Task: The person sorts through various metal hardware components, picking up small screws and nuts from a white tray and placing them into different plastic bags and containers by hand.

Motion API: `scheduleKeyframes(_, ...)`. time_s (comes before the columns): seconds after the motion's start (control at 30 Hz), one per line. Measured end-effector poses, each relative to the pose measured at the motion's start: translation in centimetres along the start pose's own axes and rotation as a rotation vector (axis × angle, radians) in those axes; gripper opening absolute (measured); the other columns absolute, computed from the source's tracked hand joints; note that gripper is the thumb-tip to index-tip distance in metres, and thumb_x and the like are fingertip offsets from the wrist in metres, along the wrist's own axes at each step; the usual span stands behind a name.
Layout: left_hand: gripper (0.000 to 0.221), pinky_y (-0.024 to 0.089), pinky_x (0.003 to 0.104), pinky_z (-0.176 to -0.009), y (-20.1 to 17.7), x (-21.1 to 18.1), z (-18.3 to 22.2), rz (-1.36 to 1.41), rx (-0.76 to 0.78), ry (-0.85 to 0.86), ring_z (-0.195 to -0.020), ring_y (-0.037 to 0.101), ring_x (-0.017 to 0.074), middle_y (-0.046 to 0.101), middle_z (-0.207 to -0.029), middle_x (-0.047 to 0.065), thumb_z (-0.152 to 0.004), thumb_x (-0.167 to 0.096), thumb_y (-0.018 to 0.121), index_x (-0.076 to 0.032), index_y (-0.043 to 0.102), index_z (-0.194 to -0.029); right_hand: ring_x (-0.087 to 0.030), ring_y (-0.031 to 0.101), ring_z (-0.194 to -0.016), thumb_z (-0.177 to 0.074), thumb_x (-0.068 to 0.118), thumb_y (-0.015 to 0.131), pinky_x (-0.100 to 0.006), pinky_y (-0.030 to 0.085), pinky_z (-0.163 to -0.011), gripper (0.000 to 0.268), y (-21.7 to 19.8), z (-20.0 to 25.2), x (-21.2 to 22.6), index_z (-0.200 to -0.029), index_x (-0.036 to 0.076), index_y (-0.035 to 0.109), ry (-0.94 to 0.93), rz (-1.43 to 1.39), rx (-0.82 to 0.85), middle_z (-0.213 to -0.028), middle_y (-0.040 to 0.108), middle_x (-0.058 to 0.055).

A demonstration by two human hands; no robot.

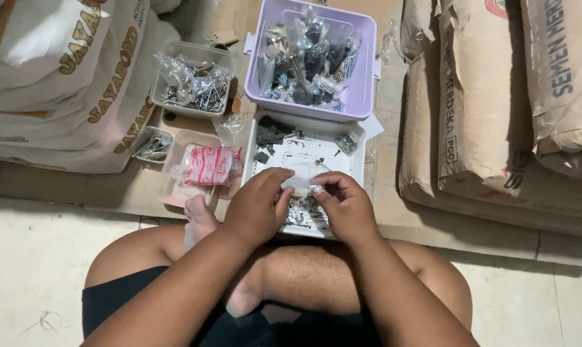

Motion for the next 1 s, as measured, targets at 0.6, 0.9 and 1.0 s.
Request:
scheduleKeyframes(0.6,0.039,0.058,0.029,-0.066,-0.7,0.0,-1.8,0.548,0.121,-0.734,-0.072,0.064,0.012,0.068,-0.097,0.01,-0.086,-0.014,0.08,-0.006,0.061,-0.119,-0.014,0.069,-0.069,-0.093,-0.008,0.063,-0.023,0.057,-0.068,0.019,-1.0,-1.5,-1.9,-0.104,0.002,0.052,0.124,-0.279,0.009,-0.097,0.059,-0.009)
scheduleKeyframes(0.9,0.03,0.056,0.035,-0.066,-0.2,-1.5,-2.6,0.48,0.106,-0.622,-0.068,0.062,0.017,0.06,-0.086,0.008,-0.086,-0.005,0.066,-0.01,0.067,-0.116,-0.039,0.058,-0.115,-0.092,0.011,0.067,-0.052,0.042,-0.101,0.013,2.4,0.7,5.1,-0.098,0.014,0.079,-0.557,0.814,-0.013,-0.132,0.06,-0.013)
scheduleKeyframes(1.0,0.033,0.053,0.032,-0.064,-0.2,-0.8,-2.2,0.475,0.185,-0.639,-0.06,0.055,0.0158,0.046,-0.07,0.0,-0.084,-0.007,0.064,-0.014,0.067,-0.116,-0.028,0.065,-0.107,-0.098,0.017,0.065,-0.046,0.043,-0.099,0.014,1.5,0.0,3.1,-0.1,0.014,0.079,-0.562,0.915,-0.048,-0.119,0.07,-0.005)
Point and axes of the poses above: each hand's wrist, its own z-axis away from the middle knuckle, its own y-axis out of the palm, x = y × z, the point moved 1 cm from there along -z, towards the middle knuckle
